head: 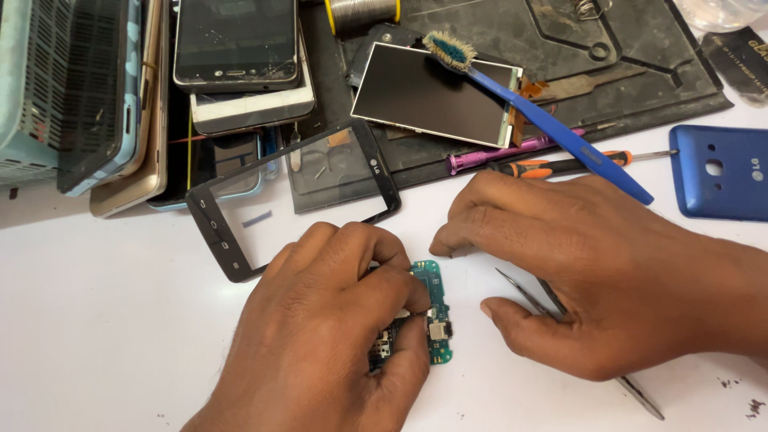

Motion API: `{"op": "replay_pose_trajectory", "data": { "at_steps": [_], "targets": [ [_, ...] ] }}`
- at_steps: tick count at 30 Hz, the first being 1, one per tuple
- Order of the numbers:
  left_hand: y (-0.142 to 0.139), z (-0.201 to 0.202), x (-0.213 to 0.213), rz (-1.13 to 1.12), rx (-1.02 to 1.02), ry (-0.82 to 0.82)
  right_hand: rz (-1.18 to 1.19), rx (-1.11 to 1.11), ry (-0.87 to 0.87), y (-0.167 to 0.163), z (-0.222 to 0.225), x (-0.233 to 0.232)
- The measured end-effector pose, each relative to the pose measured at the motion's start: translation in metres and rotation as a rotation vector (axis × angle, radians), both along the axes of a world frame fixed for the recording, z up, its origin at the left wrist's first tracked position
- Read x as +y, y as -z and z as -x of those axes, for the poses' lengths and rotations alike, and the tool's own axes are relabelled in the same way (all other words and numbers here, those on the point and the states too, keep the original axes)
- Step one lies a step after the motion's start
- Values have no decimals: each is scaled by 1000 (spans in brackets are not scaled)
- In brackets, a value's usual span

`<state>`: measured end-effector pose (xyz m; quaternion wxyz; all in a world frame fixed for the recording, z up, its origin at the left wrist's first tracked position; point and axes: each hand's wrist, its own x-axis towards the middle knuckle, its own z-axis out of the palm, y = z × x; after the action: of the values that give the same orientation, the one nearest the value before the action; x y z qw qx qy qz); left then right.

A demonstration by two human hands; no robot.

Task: The person repairs a disassembled smartphone motherboard on a white workbench. They first handle small components by hand, then use a soldering iron to solder the charging port area, repeatedly repositioning and flipping the board while steadying it with the other hand.

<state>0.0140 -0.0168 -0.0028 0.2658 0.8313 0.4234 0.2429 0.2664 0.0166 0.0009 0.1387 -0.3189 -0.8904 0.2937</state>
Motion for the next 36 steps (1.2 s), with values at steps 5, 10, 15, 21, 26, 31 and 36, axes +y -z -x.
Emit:
{"op": "replay_pose_trajectory", "data": {
  "at_steps": [5, 10, 15, 21, 26, 31, 36],
  "targets": [
    [0, 0, 0, -8, -16, -2, 8, -2, 6, -1, 0, -1],
    [1, 1, 1, 10, -14, 1, 12, 3, 2, -1, 0, -1],
    [2, 1, 1, 26, 17, 6, 18, -6, 5, -1, 0, -1],
    [2, 0, 0, 2, 7, 9, 15, -8, 5, -2, 0, -1],
    [2, 1, 0, 11, 5, 14, 15, -1, 0, -2, 1, -1],
    [0, 2, 1, -19, 3, 18, 7, -1, 0, -2, 1, -1],
    [-1, 1, 1, 0, 1, 16, -13, 50, 0, -4, 2, -2]
  ]
}}
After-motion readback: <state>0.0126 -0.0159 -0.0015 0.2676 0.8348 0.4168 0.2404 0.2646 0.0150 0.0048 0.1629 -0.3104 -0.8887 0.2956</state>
